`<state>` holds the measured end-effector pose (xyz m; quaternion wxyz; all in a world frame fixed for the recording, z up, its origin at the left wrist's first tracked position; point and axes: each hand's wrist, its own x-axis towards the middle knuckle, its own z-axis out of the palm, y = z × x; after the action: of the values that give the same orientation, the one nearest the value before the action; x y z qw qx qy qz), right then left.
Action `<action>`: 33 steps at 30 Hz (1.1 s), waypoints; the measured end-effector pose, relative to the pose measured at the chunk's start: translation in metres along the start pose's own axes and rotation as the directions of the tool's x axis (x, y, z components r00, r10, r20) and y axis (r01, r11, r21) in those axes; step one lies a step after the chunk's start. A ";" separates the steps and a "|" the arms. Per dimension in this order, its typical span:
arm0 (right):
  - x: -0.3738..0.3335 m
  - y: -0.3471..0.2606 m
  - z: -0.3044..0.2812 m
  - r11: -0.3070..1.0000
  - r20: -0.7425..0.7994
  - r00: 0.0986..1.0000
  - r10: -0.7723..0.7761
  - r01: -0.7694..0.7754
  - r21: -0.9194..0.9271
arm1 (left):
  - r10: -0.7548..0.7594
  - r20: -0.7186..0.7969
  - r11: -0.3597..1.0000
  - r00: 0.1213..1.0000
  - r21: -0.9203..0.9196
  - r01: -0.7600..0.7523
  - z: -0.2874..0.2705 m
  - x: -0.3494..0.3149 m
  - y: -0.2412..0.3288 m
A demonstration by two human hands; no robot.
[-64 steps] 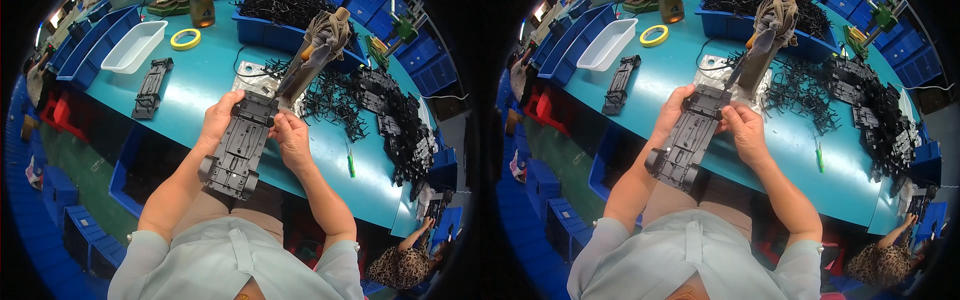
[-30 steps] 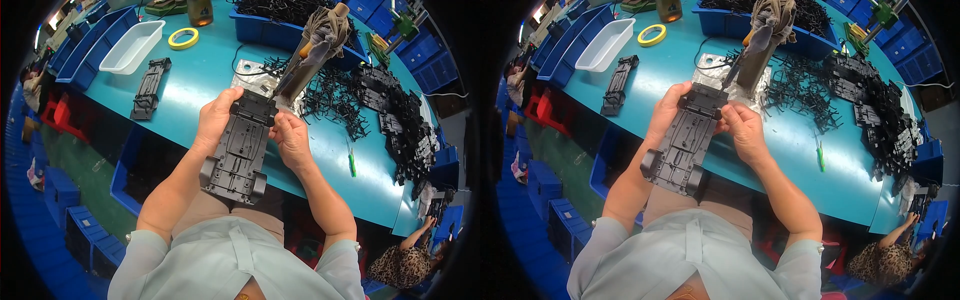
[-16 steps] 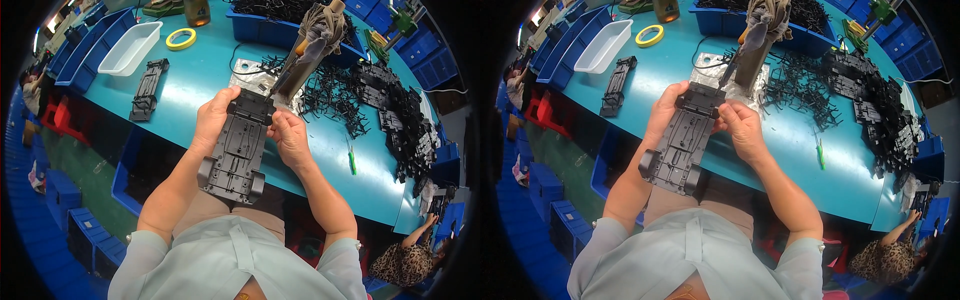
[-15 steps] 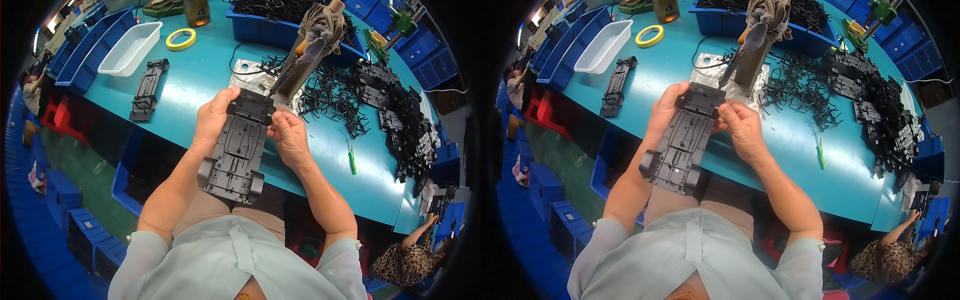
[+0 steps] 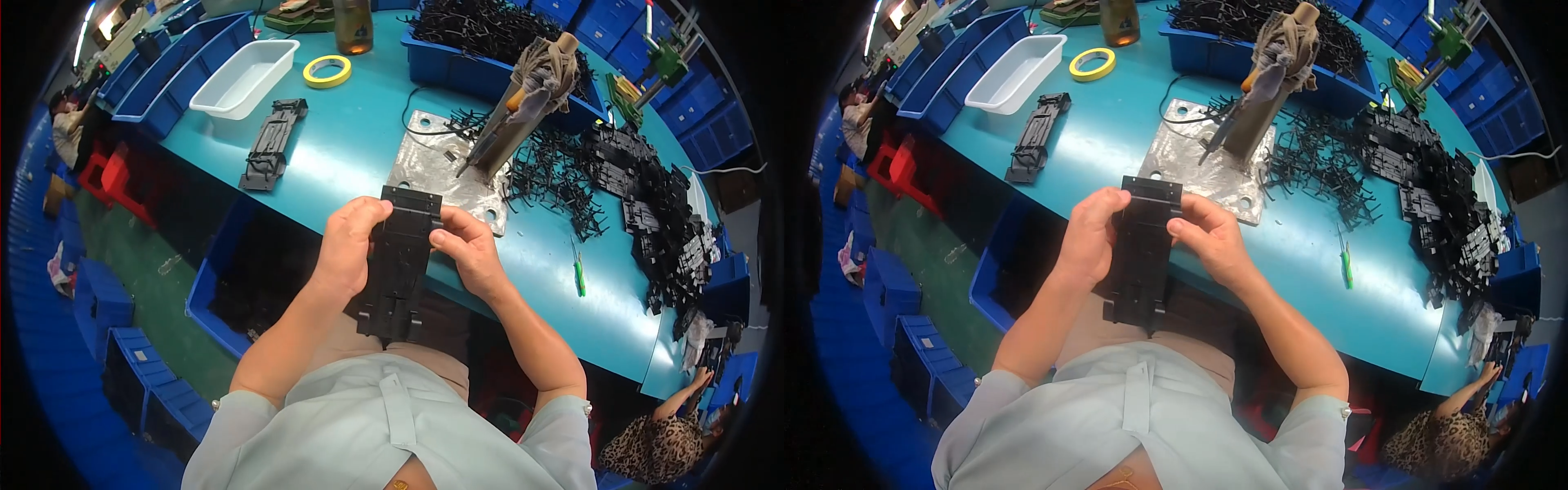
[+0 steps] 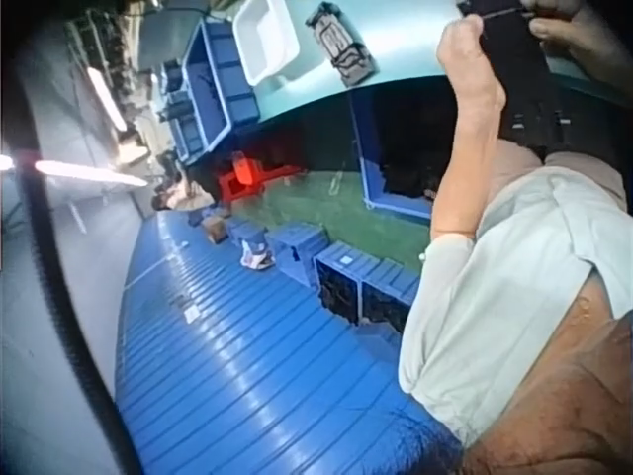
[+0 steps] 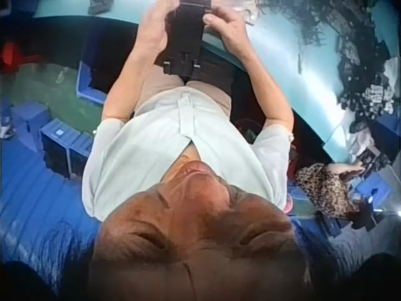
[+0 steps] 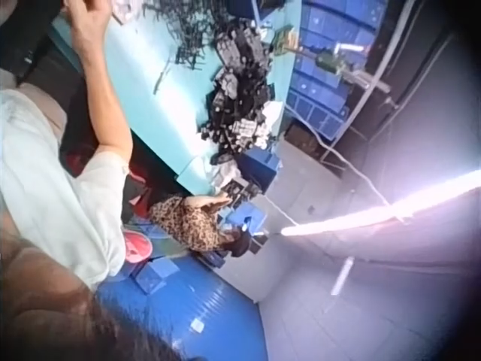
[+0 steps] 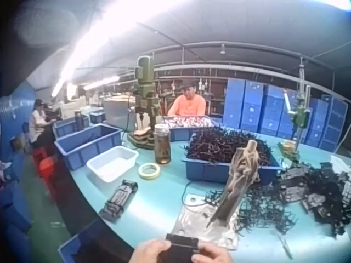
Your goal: Assembling various plastic parts onto a toy car chassis at a factory workstation.
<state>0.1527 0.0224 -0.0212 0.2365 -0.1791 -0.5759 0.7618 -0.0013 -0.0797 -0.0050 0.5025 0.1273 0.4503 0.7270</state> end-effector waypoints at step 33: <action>-0.039 0.014 0.060 0.995 -0.191 0.979 0.076 -0.061 0.081 | 0.375 0.008 0.828 0.927 0.447 -0.339 -0.047 -0.002 0.027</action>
<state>0.1499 -0.0499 -0.0186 0.2715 -0.2631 -0.5149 0.7694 -0.0472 -0.1090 -0.0095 0.2972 0.2903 0.5907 0.6917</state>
